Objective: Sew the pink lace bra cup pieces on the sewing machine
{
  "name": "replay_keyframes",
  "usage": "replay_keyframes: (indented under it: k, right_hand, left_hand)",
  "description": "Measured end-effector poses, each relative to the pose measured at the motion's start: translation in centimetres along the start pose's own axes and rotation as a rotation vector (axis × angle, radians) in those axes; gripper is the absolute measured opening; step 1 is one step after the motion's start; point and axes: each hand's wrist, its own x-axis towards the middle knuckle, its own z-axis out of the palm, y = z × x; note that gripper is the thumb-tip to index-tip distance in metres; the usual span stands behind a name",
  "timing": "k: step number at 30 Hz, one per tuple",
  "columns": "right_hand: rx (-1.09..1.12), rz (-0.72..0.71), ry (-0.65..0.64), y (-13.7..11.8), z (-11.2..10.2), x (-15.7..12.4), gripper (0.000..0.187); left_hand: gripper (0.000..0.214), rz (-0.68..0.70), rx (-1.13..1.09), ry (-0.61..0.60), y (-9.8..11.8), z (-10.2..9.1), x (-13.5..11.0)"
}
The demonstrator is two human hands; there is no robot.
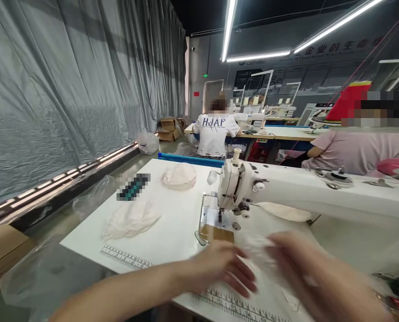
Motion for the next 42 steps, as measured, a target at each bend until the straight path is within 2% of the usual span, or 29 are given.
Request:
replay_keyframes:
  k: [1,3,5,7,10,12,14,17,19,21,23,26,28,32,36,40,42]
  right_hand:
    - [0.083,-0.059,-0.090,-0.7,1.2,0.6,0.024]
    - [0.199,-0.098,-0.230,-1.2,3.4,1.1,0.026]
    - [0.190,-0.012,-0.259,-0.2,4.9,0.6,0.025]
    - [0.146,0.076,-0.282,1.7,5.7,-0.4,0.019]
    - [0.097,0.111,-0.282,3.7,6.0,-1.5,0.018]
    - [0.087,0.119,-0.222,3.6,6.1,-1.3,0.024]
    - [0.141,0.128,-0.223,2.7,6.5,-0.4,0.036]
    - [0.384,0.179,-0.387,1.5,7.4,1.5,0.052]
    - [0.543,0.251,-0.458,1.3,8.0,2.4,0.050]
    - [0.605,0.318,-0.467,1.5,8.3,2.7,0.036]
    - [0.594,0.361,-0.460,1.9,8.4,2.5,0.019]
    - [0.561,0.408,-0.445,2.3,8.3,1.8,0.032]
    - [0.535,0.432,-0.430,2.3,8.0,1.4,0.033]
    - [0.463,0.429,-0.394,2.0,7.4,1.0,0.036]
    - [0.470,0.411,-0.411,2.0,7.5,1.0,0.033]
    - [0.547,0.427,-0.439,1.8,7.9,1.4,0.026]
    - [0.561,0.428,-0.440,1.4,7.8,1.7,0.029]
  left_hand:
    - [0.046,-0.063,-0.114,0.111,0.0,-1.8,-1.2]
    - [0.060,-0.153,-0.073,0.370,0.1,-5.0,-3.1]
    - [0.064,-0.181,0.000,0.459,0.2,-7.0,-4.1]
    - [0.061,-0.154,0.119,0.434,0.1,-7.7,-4.2]
    - [0.059,-0.076,0.346,0.345,0.3,-7.1,-3.2]
    - [0.055,-0.036,0.434,0.302,0.5,-6.5,-2.4]
    - [0.050,0.018,0.450,0.263,0.9,-6.0,-1.9]
    - [0.043,0.163,0.447,0.164,1.3,-5.8,-1.6]
    - [0.041,0.214,0.418,0.122,1.4,-5.9,-1.6]
    - [0.044,0.199,0.405,0.128,1.2,-6.1,-1.7]
    - [0.056,0.127,0.424,0.161,0.9,-6.2,-1.8]
    - [0.067,-0.006,0.475,0.219,0.4,-6.2,-1.8]
    - [0.059,-0.029,0.474,0.249,0.3,-6.0,-1.7]
    - [0.033,0.045,0.495,0.304,0.9,-5.8,-1.5]
    - [0.023,0.088,0.471,0.281,1.1,-5.7,-1.6]
    - [0.031,0.057,0.412,0.244,1.0,-5.8,-2.2]
    - [0.034,0.034,0.369,0.175,1.2,-5.9,-2.7]
